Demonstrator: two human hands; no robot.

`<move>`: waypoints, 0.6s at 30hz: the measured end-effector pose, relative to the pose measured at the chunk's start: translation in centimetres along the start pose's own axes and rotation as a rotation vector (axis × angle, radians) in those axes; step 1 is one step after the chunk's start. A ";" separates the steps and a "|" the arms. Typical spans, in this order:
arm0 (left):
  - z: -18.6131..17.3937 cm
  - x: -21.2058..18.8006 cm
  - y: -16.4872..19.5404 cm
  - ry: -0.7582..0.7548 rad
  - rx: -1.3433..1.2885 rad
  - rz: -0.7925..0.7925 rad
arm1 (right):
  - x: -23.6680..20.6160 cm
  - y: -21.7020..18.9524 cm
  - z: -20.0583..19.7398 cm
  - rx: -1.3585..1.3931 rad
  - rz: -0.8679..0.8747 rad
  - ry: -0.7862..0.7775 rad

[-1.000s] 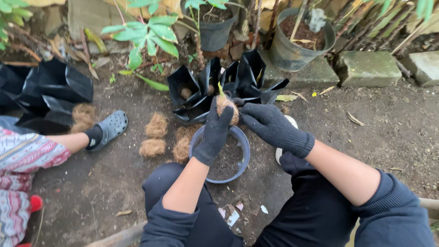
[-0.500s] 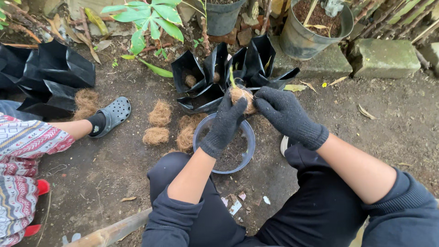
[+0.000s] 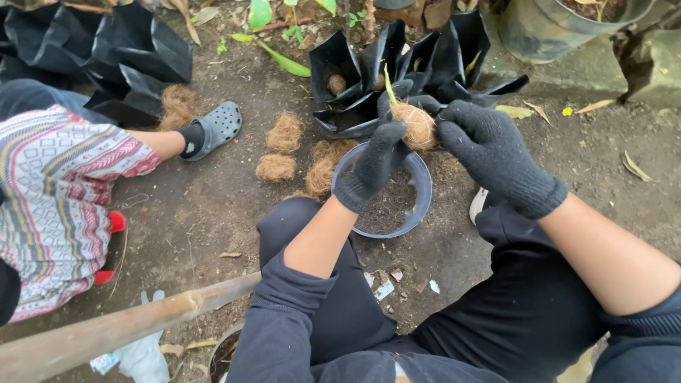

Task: The person sits on the ground and wraps a small plant with a coconut coir ball using string. They then place the wrapped plant into a black plastic nursery bag and add soil from a nearby bucket.

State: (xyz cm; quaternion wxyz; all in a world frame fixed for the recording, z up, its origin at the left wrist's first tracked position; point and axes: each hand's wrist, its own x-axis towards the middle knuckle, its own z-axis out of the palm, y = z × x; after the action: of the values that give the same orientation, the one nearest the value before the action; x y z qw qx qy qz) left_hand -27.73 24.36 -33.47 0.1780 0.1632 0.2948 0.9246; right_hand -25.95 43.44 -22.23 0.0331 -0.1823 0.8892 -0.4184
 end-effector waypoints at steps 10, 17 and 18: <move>-1.6 0.4 -1.6 0.207 0.150 -0.025 | -0.1 -0.2 0.9 0.053 -0.022 -0.065; -0.1 0.9 -0.8 0.094 0.161 -0.104 | -0.1 -0.7 0.2 0.031 0.016 -0.065; 0.1 0.7 -0.7 0.078 0.243 -0.092 | -0.1 -0.5 0.0 0.009 0.014 -0.046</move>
State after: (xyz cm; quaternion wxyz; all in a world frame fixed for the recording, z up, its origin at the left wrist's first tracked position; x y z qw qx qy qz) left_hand -28.17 25.23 -33.66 0.1874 0.1339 0.4183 0.8786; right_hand -25.70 43.18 -21.85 0.0572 -0.1855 0.8875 -0.4181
